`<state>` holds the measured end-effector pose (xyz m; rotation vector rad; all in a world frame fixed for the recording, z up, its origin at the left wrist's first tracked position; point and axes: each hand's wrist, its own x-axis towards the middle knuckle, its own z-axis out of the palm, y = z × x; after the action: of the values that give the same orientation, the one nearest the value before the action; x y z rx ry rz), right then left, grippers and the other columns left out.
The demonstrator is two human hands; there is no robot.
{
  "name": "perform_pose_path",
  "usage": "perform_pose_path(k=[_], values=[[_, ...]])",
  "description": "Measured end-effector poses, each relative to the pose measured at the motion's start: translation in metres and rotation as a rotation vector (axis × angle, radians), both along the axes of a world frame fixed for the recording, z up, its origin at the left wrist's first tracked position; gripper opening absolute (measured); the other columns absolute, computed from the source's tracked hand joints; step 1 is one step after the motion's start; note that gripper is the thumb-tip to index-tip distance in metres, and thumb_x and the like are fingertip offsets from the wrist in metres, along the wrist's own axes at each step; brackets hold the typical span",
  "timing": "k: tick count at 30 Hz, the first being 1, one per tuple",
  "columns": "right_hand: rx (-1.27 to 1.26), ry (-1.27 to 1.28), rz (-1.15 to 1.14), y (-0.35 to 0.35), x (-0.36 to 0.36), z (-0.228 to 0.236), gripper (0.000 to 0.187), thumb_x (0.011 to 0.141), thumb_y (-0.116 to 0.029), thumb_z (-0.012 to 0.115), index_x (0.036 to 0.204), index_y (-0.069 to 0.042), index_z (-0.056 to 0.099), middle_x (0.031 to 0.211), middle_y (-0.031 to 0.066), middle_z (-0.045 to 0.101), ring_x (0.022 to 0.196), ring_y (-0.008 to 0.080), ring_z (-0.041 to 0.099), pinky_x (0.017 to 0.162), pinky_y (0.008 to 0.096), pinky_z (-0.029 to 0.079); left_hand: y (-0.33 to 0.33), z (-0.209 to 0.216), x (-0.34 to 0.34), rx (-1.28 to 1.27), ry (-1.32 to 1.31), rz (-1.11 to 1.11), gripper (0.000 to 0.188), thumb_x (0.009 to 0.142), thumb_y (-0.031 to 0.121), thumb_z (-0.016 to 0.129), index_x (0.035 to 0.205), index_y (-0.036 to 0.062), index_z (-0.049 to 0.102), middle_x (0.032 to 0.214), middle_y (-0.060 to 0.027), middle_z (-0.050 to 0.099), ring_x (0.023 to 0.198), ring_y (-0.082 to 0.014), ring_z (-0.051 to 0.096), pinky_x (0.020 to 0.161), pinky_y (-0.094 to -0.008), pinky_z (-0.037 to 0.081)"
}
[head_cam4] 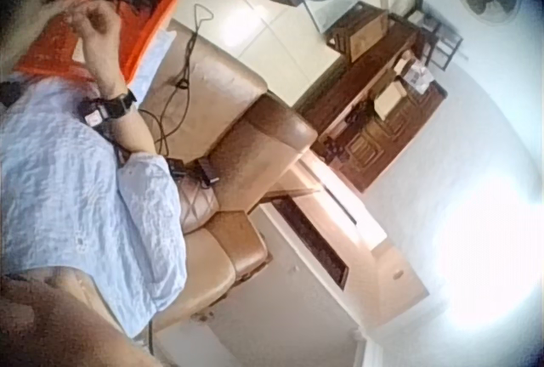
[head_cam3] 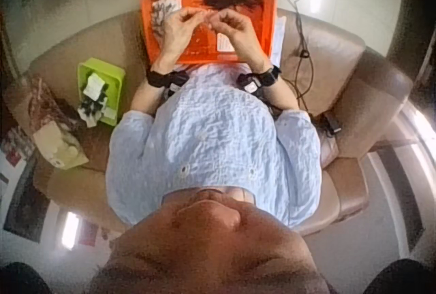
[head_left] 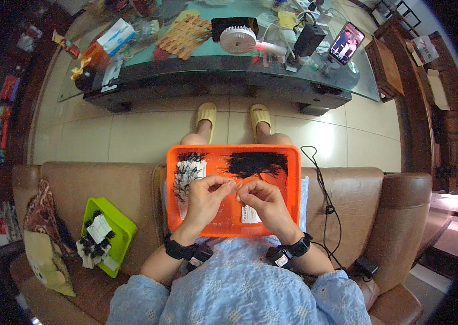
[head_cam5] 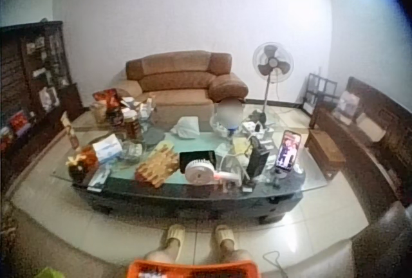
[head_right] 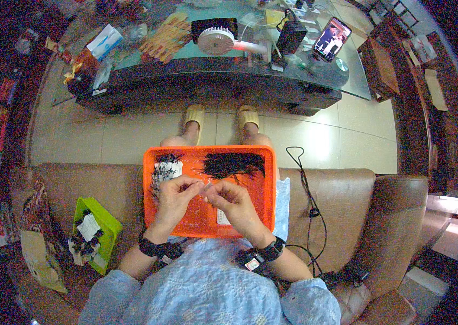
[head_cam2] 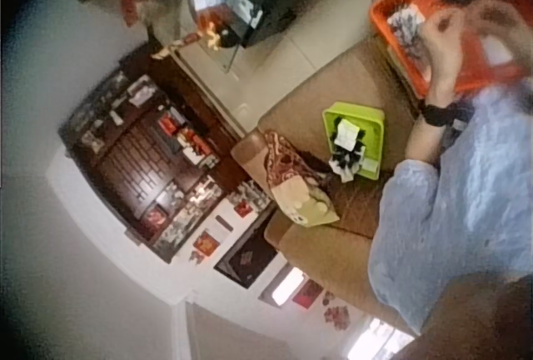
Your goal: The person sits on a sofa and repeatedly picks up small white paper strips and black hair bundles from an orange tray. They attach the hair to the strips by hand and place the finished units back into the tray.
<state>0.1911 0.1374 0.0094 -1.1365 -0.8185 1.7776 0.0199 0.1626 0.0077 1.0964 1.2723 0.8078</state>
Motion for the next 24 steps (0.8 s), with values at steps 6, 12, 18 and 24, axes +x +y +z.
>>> perform_pose_path(k=[6, 12, 18, 24], values=[[-0.077, 0.086, -0.036, 0.003, 0.001, 0.003, 0.008, 0.089, -0.005, 0.063, 0.094, 0.001, 0.065, 0.094, 0.0087, 0.068, 0.077, 0.0109, 0.060, 0.071, 0.0241, 0.048, 0.003, 0.000, -0.002, 0.108, 0.002, -0.027, 0.011, 0.086, 0.005, 0.066, 0.092, -0.0036, 0.069, 0.082, -0.0056, 0.069, 0.077, -0.0100, 0.063, 0.071, -0.0241, 0.051], [-0.043, -0.044, -0.077, 0.006, -0.004, 0.001, 0.010, 0.089, -0.010, 0.064, 0.090, -0.001, 0.062, 0.087, 0.0058, 0.065, 0.072, 0.0091, 0.056, 0.065, 0.0234, 0.046, 0.001, -0.001, -0.003, 0.062, -0.127, -0.005, 0.012, 0.086, 0.005, 0.067, 0.094, -0.0037, 0.069, 0.085, -0.0058, 0.068, 0.078, -0.0112, 0.063, 0.071, -0.0239, 0.050], [-0.072, 0.039, -0.164, 0.003, -0.011, -0.001, 0.011, 0.092, -0.012, 0.061, 0.090, -0.002, 0.058, 0.079, 0.0013, 0.059, 0.069, 0.0086, 0.053, 0.064, 0.0233, 0.044, 0.000, 0.003, -0.003, 0.049, -0.111, 0.032, 0.011, 0.084, 0.008, 0.069, 0.089, -0.0023, 0.070, 0.087, -0.0065, 0.068, 0.081, -0.0127, 0.062, 0.075, -0.0260, 0.049], [-0.081, 0.053, -0.192, 0.003, -0.015, -0.001, 0.010, 0.093, -0.012, 0.059, 0.090, -0.002, 0.057, 0.078, 0.0009, 0.058, 0.069, 0.0088, 0.053, 0.064, 0.0234, 0.043, -0.001, 0.002, 0.000, 0.070, -0.091, 0.072, 0.011, 0.083, 0.008, 0.070, 0.088, -0.0020, 0.070, 0.086, -0.0054, 0.066, 0.080, -0.0128, 0.061, 0.075, -0.0261, 0.048]])
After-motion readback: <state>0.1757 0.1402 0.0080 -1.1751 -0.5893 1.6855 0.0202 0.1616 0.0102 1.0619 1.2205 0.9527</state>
